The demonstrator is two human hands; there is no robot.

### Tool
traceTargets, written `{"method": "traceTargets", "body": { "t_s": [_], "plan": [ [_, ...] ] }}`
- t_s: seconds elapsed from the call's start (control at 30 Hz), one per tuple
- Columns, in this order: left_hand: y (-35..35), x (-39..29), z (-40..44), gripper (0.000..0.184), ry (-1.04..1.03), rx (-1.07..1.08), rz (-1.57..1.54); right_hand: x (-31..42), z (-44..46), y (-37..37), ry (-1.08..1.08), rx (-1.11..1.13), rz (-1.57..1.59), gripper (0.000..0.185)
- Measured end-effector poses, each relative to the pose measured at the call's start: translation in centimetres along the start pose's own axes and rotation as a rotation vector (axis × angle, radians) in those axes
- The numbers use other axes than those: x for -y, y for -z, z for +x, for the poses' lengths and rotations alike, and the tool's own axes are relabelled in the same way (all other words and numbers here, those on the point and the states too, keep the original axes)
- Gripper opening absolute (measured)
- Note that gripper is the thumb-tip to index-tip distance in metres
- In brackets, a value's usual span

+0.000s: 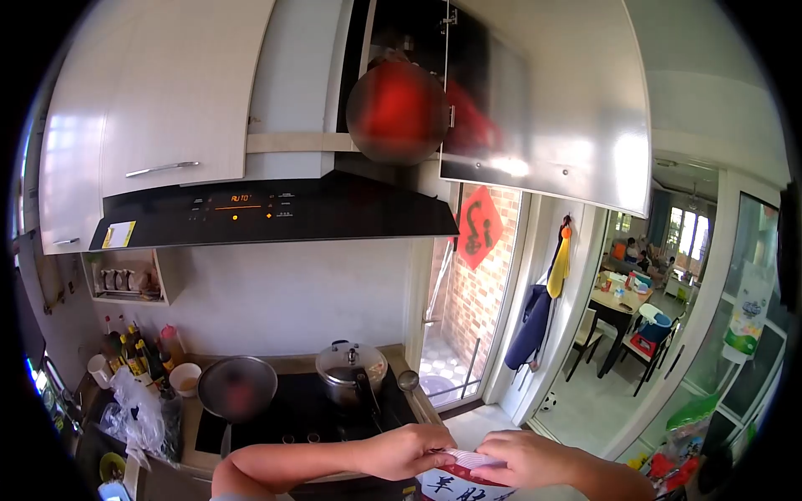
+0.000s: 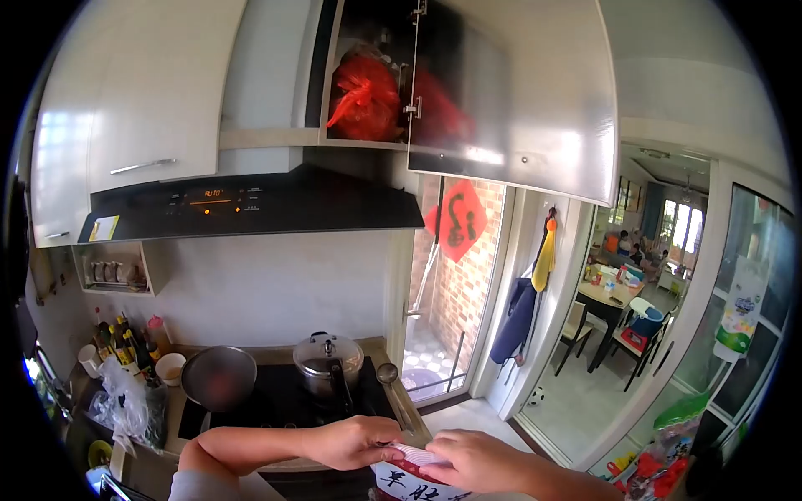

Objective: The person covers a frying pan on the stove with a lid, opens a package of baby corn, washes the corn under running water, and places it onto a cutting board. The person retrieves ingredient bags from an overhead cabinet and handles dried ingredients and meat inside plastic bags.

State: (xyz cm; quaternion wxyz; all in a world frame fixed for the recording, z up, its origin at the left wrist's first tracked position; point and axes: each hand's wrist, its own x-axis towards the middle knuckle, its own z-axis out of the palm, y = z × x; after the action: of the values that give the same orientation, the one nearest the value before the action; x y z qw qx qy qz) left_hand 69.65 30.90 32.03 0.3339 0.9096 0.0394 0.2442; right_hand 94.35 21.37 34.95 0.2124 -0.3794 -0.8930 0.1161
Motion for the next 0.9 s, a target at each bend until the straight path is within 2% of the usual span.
{"method": "traceTargets", "body": {
  "t_s": [0.07, 0.17, 0.23, 0.47, 0.53, 0.57, 0.6, 0.73, 0.8, 0.83, 0.9],
  "plan": [
    [1.1, 1.2, -0.3, 0.017, -0.005, -0.025, 0.004, -0.6, 1.8, -0.3, 0.023, 0.017, -0.001, 0.016],
    [3.7, 1.0, -0.5, 0.014, -0.013, -0.194, -0.021, -1.9, 3.6, 0.0, 0.075, -0.011, 0.041, 0.015],
    [4.5, 2.3, -0.9, 0.014, 0.012, -0.189, -0.033, -2.3, 4.7, 0.8, 0.008, -0.02, 0.119, 0.024],
    [4.9, 3.2, 0.8, 0.015, 0.099, -0.262, -0.086, -6.3, 7.0, 3.3, 0.093, 0.088, 0.196, 0.024],
    [4.8, 3.3, 1.7, 0.012, 0.315, -0.323, -0.29, -7.6, 7.1, 4.3, 0.144, 0.089, 0.201, 0.024],
    [4.6, 3.4, 2.2, 0.012, 0.336, -0.404, -0.382, -8.3, 7.4, 4.9, 0.172, 0.08, 0.197, 0.026],
    [4.3, 3.6, 2.9, 0.019, 0.329, -0.472, -0.421, -8.7, 7.5, 5.5, 0.188, 0.078, 0.196, 0.026],
    [3.5, 4.5, 5.1, 0.021, 0.366, -0.723, -0.499, -11.2, 7.5, 9.1, 0.077, 0.188, 0.163, 0.043],
    [4.1, 5.6, 5.4, 0.021, 0.298, -0.83, -0.652, -14.1, 7.0, 10.9, 0.032, 0.299, 0.142, 0.048],
    [4.0, 5.9, 6.1, 0.021, 0.231, -0.834, -0.667, -15.2, 6.7, 10.9, 0.077, 0.215, 0.248, 0.051],
    [3.8, 6.8, 7.2, 0.022, 0.164, -0.844, -0.673, -16.6, 6.7, 10.6, 0.121, 0.183, 0.286, 0.05]
  ]
}}
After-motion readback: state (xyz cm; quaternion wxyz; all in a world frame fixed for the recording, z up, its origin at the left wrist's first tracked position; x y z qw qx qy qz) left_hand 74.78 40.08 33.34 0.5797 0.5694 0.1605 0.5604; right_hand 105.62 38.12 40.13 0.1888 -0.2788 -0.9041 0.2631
